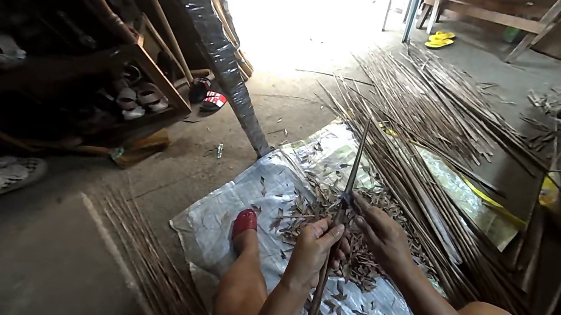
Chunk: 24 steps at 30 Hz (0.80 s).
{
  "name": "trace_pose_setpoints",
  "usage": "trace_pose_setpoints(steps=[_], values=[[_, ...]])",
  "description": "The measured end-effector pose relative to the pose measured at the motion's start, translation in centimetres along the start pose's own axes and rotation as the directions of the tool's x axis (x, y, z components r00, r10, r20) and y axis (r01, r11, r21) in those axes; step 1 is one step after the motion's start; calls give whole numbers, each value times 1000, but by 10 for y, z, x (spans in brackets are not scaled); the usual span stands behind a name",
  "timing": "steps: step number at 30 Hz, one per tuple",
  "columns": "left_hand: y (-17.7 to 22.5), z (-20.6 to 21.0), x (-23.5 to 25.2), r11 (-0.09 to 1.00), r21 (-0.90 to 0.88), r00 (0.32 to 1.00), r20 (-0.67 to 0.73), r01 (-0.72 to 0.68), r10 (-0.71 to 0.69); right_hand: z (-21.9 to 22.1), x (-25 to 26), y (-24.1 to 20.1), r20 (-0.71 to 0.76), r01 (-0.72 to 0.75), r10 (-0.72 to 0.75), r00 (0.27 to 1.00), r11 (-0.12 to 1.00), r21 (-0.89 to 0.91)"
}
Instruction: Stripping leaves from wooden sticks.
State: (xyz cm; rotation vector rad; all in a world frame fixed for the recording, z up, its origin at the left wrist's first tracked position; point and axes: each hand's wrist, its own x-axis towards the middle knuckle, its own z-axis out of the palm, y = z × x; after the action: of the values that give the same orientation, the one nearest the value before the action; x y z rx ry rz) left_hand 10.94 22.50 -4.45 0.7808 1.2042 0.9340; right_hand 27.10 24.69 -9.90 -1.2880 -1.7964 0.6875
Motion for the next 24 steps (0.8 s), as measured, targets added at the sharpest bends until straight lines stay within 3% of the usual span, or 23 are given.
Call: trace_pose_setpoints(steps=[6, 17, 24], values=[[3, -4, 0, 1000, -16, 999, -34, -14, 14, 5, -5, -5, 69, 30, -34, 997, 998, 51], [3, -3, -5, 999, -34, 999, 30, 21, -20, -1, 0, 0, -24, 14, -13, 1000, 1000, 24], [-5, -3, -11, 998, 11, 990, 126, 61, -62, -17, 13, 15, -113, -89, 100, 989, 992, 93]])
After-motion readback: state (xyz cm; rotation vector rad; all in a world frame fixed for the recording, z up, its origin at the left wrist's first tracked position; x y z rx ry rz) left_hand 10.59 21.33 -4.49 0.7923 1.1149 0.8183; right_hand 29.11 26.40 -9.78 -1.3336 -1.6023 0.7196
